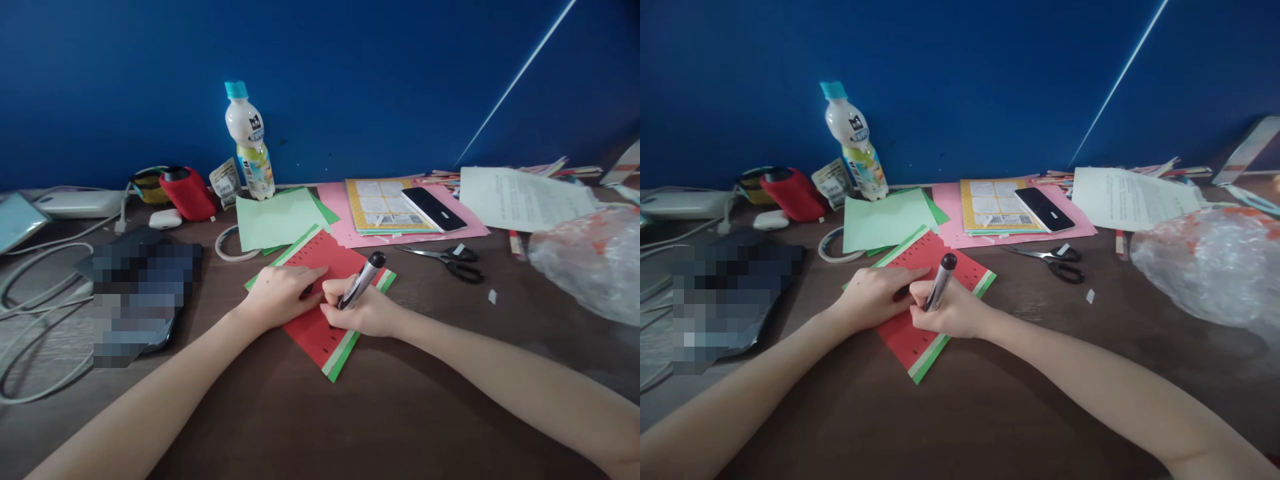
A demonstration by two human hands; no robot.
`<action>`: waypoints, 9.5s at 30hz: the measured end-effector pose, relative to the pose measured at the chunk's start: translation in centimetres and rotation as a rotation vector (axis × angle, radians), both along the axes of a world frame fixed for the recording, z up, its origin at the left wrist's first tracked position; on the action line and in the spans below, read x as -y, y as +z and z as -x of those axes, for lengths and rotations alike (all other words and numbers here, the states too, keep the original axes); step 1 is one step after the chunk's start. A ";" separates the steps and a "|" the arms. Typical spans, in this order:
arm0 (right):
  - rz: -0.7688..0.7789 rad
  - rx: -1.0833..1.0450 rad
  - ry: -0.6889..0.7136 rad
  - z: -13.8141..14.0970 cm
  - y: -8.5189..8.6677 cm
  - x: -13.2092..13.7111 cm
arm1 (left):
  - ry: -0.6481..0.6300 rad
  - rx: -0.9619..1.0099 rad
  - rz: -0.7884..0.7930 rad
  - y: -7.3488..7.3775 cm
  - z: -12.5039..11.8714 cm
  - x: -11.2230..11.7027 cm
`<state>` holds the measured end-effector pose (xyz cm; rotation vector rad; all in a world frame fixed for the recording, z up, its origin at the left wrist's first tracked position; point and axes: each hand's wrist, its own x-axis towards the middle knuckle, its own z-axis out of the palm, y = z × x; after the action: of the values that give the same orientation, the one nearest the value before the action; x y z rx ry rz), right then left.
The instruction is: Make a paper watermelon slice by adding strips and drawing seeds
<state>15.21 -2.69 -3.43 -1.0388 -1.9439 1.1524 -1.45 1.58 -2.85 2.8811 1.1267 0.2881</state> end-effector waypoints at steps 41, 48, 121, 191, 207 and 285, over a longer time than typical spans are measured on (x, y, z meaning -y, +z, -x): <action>0.074 0.013 0.020 0.7 0.4 0.8 | -0.008 -0.002 -0.035 -0.2 -0.1 0.2; 0.098 0.000 0.068 0.6 0.5 0.9 | -0.004 -0.027 -0.042 -0.2 -0.1 0.2; 0.357 -0.960 -0.352 -3.3 1.7 -3.7 | -0.110 0.065 0.101 0.1 0.5 0.0; 0.028 0.101 0.132 0.9 0.3 1.9 | 0.040 -0.187 0.478 3.4 1.7 -0.7; 0.034 0.082 0.027 0.6 0.0 1.7 | 0.054 -0.204 0.507 3.7 1.5 -0.7; -0.012 -0.033 -0.114 -1.9 0.6 -0.2 | 0.087 -0.224 0.610 4.0 2.1 -1.2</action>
<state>17.14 -2.53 -2.80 -1.1026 -1.8395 1.0869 -3.58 2.79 1.18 2.3612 1.1232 -0.3319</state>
